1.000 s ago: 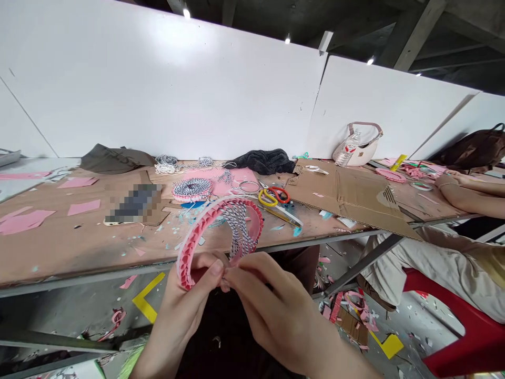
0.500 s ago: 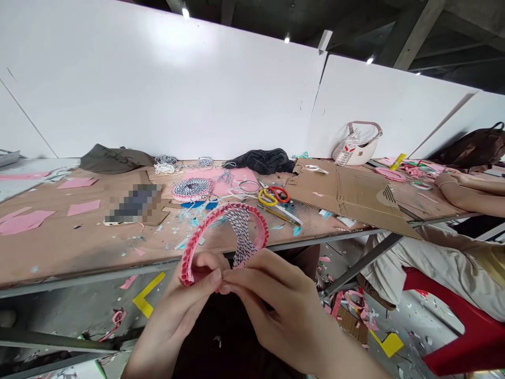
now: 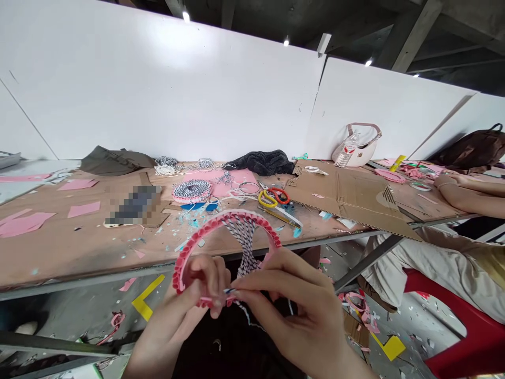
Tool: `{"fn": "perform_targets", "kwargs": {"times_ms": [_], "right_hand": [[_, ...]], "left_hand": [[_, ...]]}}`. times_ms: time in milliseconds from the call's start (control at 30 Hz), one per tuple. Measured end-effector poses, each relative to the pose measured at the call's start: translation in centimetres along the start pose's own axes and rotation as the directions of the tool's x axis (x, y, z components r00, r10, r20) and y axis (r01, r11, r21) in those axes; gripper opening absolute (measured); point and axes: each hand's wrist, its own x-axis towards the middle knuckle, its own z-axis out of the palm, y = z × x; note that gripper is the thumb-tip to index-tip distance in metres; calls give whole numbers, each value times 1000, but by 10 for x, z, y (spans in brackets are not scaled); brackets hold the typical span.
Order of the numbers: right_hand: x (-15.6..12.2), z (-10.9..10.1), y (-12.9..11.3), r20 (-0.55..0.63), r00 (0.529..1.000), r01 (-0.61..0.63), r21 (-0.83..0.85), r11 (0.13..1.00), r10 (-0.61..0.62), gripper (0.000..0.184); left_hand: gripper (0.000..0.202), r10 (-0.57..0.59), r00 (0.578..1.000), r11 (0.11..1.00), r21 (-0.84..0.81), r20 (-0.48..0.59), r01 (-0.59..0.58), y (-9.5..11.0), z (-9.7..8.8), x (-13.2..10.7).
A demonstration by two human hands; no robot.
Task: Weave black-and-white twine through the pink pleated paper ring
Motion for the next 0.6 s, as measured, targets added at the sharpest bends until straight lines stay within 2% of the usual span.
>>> {"fn": "perform_targets", "kwargs": {"times_ms": [100, 200, 300, 367, 433, 533, 600], "right_hand": [[0, -6, 1, -112, 994, -11, 26, 1000, 14, 15], [-2, -3, 10, -146, 984, -82, 132, 988, 101, 15], [-5, 7, 21, -164, 968, -133, 306, 943, 190, 14], [-6, 13, 26, -183, 961, -123, 394, 911, 208, 17], [-7, 17, 28, -189, 962, -103, 421, 901, 199, 21], [-7, 19, 26, -151, 970, -111, 424, 899, 191, 21], [-7, 20, 22, -111, 974, -128, 442, 888, 196, 15]], "left_hand": [[43, 6, 990, 990, -143, 144, 15, 0, -10, 6], [51, -6, 985, 974, -223, 173, 45, 0, -13, 7], [58, -47, 984, 957, -273, 172, 94, -1, -12, 5], [57, -93, 990, 958, -261, 103, 117, -2, -12, 3], [49, -126, 991, 966, -234, -54, 110, -2, -13, 2], [31, -106, 946, 979, -196, -307, 46, -1, -13, 6], [27, -94, 914, 976, -218, -395, 6, -1, -13, 9]]}}
